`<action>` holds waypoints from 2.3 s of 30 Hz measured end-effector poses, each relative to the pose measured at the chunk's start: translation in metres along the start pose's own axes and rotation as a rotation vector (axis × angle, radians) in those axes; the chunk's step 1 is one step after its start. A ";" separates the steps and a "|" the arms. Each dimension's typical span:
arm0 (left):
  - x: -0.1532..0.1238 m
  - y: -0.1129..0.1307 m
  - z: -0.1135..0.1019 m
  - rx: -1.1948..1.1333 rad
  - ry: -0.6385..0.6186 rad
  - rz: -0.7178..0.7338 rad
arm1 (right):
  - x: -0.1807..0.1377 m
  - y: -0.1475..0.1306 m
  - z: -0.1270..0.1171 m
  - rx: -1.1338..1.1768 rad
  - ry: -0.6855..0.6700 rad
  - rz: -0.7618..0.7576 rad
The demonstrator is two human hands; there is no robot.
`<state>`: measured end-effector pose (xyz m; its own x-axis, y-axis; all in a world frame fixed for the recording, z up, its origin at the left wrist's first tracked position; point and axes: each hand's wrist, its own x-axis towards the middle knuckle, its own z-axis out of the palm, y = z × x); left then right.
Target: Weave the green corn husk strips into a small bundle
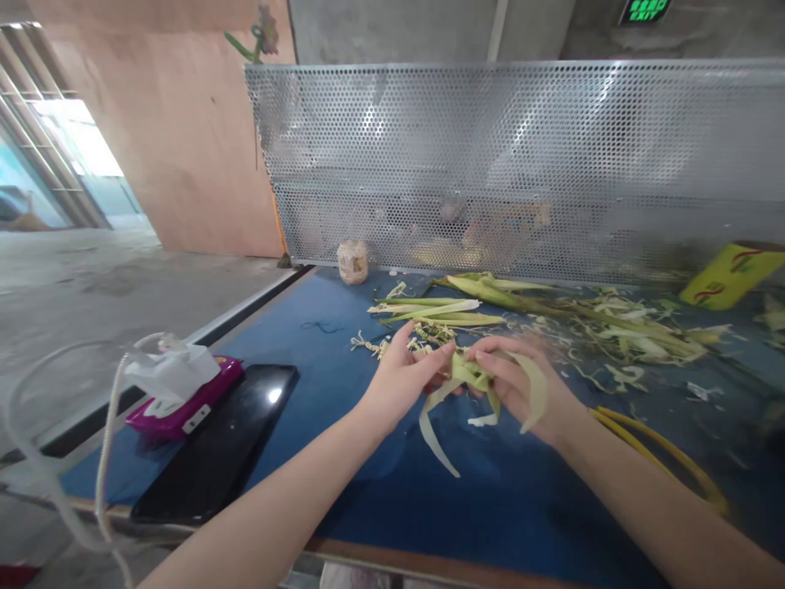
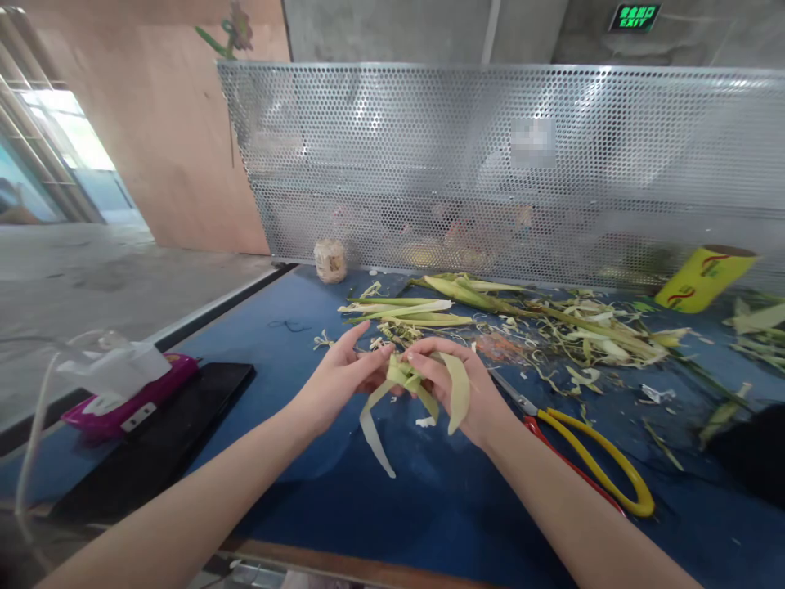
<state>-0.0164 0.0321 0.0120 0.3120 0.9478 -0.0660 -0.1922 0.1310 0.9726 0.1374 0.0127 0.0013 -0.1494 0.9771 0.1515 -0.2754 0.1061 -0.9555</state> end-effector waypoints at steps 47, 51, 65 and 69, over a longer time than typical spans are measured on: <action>0.000 -0.004 -0.001 0.077 -0.164 0.218 | 0.005 -0.007 -0.001 -0.146 0.116 -0.025; -0.001 -0.005 0.000 -0.004 -0.151 0.189 | 0.008 -0.008 -0.006 0.081 0.147 0.076; 0.003 -0.004 -0.005 0.080 -0.036 0.261 | 0.004 -0.005 -0.004 -0.827 -0.064 -0.123; 0.004 -0.001 -0.008 0.137 0.012 0.283 | 0.003 -0.013 -0.007 -0.989 -0.012 -0.297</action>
<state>-0.0221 0.0376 0.0089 0.2526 0.9445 0.2101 -0.1423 -0.1785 0.9736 0.1466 0.0153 0.0120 -0.2140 0.8853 0.4128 0.6003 0.4526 -0.6594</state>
